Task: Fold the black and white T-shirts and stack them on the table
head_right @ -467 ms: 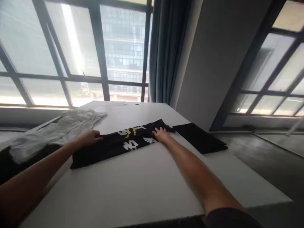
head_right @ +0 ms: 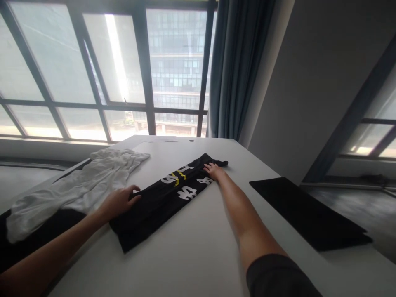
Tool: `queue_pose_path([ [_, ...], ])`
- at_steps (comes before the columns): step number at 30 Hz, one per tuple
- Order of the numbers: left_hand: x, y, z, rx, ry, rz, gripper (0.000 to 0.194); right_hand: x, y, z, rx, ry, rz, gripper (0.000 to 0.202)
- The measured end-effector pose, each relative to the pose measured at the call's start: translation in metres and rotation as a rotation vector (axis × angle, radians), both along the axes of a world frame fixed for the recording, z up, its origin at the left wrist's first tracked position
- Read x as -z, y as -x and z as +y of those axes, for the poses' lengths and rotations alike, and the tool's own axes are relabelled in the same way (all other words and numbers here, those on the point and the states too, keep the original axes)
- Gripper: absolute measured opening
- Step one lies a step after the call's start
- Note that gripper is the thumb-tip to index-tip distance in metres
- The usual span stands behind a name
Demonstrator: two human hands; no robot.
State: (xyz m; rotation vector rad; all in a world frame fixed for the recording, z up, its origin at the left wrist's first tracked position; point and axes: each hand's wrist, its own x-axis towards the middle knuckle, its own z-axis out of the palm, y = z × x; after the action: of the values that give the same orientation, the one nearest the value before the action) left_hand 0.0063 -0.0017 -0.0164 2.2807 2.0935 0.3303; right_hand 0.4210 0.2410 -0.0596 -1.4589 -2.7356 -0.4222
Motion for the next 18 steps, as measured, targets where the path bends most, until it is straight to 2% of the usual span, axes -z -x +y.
queue_pose_path([
  [6,0.008,-0.007,-0.001,-0.016,-0.042,-0.135,0.033,0.003,0.006,0.065,0.005,0.042,0.109,0.044],
  [10,0.011,-0.018,-0.003,0.021,-0.037,-0.235,0.033,0.001,0.013,0.093,0.065,0.033,0.173,0.047],
  [14,0.012,-0.029,-0.010,0.120,-0.026,-0.274,0.036,-0.002,0.024,0.091,0.322,-0.096,0.216,0.055],
  [16,0.012,-0.034,-0.014,0.141,-0.021,-0.277,0.037,-0.002,0.025,0.079,0.474,-0.167,0.289,0.055],
  [18,0.011,-0.038,-0.017,0.150,-0.013,-0.280,0.036,-0.002,0.023,0.062,0.619,-0.150,0.392,0.057],
])
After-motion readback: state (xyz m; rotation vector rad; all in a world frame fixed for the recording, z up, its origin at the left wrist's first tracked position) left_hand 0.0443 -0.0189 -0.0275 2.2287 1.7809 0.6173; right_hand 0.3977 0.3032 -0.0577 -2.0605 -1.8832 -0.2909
